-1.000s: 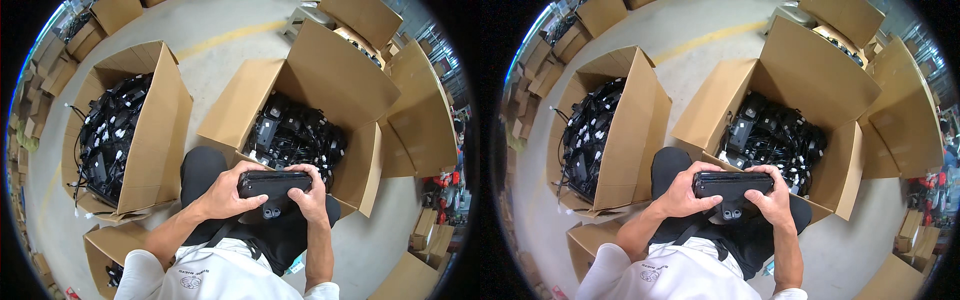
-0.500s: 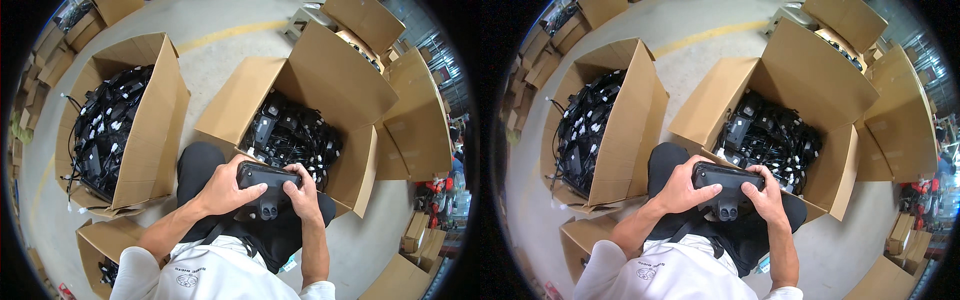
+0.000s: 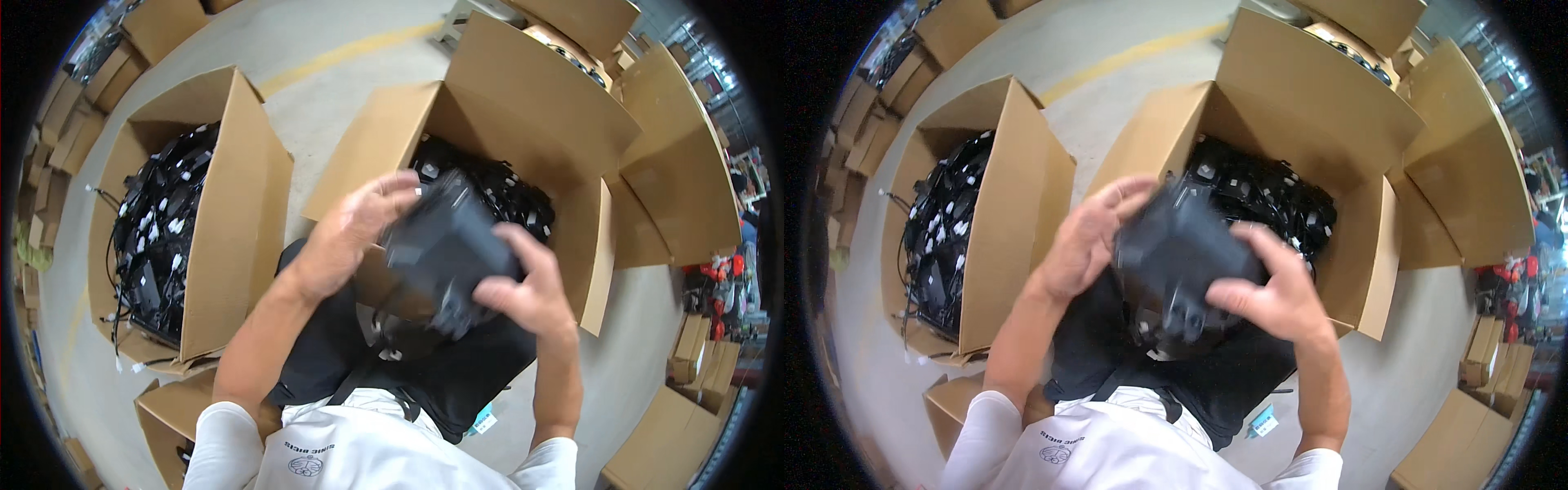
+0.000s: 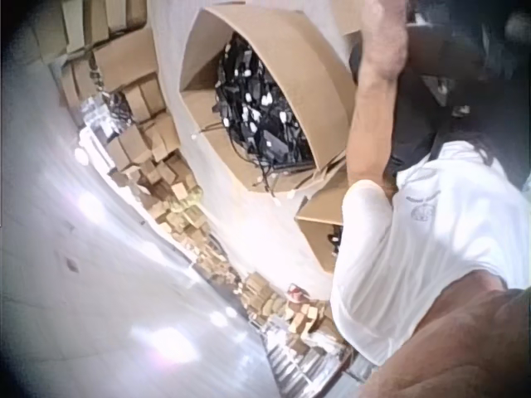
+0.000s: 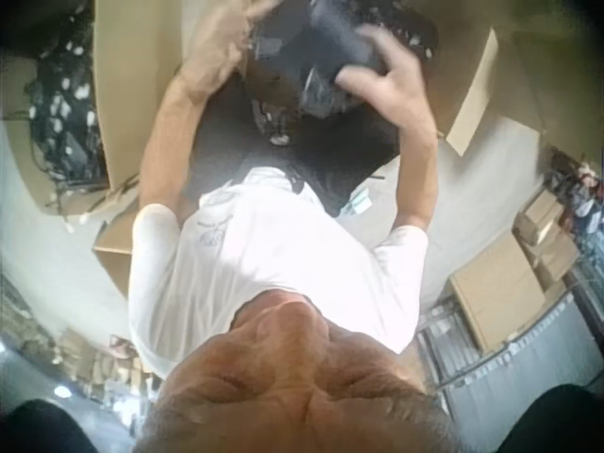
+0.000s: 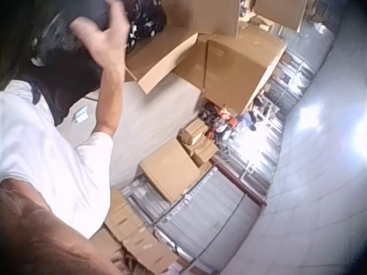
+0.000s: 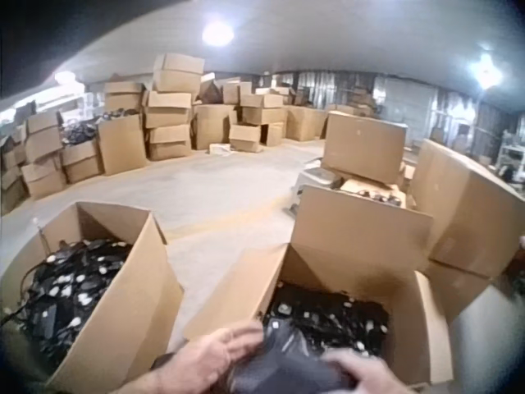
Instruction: The person sits on the floor between two large cardboard boxes filled with black electronic components. They repeatedly pick up individual units from the left box, inspect them by turning them over in their hands, and place them into the right box. The process is continuous and repetitive throughout the clip.
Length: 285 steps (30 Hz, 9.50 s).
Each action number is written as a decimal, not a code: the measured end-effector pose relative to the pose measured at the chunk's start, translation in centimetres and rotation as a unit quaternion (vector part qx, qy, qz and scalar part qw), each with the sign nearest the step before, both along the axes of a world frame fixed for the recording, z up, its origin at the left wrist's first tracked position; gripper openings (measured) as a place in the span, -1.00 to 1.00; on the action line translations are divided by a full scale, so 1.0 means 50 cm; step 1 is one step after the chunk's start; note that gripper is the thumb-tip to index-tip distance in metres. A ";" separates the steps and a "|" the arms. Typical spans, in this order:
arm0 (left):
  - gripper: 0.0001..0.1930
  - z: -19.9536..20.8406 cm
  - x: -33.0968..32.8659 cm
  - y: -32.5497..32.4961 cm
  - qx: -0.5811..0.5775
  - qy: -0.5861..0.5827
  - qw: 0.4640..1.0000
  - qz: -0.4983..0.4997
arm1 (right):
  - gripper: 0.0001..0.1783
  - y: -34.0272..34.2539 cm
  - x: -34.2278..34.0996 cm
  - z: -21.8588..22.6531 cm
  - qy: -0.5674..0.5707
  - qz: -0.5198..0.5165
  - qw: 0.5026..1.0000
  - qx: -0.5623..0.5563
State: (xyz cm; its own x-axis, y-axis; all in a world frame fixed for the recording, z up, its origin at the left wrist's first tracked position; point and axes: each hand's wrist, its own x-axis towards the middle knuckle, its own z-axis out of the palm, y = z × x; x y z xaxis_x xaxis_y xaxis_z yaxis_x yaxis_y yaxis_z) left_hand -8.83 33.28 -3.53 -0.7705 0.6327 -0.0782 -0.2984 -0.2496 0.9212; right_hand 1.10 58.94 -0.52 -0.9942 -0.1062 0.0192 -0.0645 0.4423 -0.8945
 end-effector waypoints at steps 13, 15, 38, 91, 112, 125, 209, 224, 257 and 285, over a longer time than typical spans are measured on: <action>-0.32 -0.085 -0.177 0.137 -0.092 -0.198 0.976 -0.008 | -0.45 0.215 -0.193 -0.448 -0.414 -0.174 0.836 -0.317; -0.33 -0.086 -0.171 0.144 -0.099 -0.163 0.979 0.067 | -0.45 0.189 -0.191 -0.525 -0.477 -0.205 0.811 -0.272; -0.59 0.125 0.058 -0.303 -0.464 0.133 0.823 0.298 | -0.60 0.309 -0.253 -0.682 -0.290 -0.071 0.948 0.111; -0.53 0.134 0.200 -0.425 -0.386 0.696 0.602 0.063 | -0.46 -0.412 -0.079 -0.065 -0.335 0.062 0.816 -0.467; -0.21 0.036 0.254 -0.181 -0.178 0.149 0.949 0.213 | -0.50 -0.335 0.076 -0.165 -0.044 -0.216 0.879 -0.424; -0.30 0.071 0.193 -0.142 -0.236 0.126 0.947 0.179 | -0.46 -0.223 0.082 -0.126 0.002 -0.096 0.952 -0.290; -0.65 0.358 0.033 -0.462 0.069 0.233 0.934 0.260 | -0.56 -0.826 -0.161 -0.044 -0.087 0.273 0.933 -0.219; -0.79 -0.206 0.088 -0.921 -0.790 0.355 0.497 0.049 | -0.52 -0.604 -0.211 -0.086 -0.300 0.083 0.771 -0.555; -0.09 0.078 0.166 -0.237 -0.133 0.163 0.890 0.404 | -0.59 -0.333 0.125 -0.132 -0.152 -0.040 0.895 -0.418; -0.20 0.019 0.208 -0.068 -0.207 0.133 0.957 0.152 | -0.33 -0.189 0.170 -0.134 0.006 -0.187 0.901 -0.391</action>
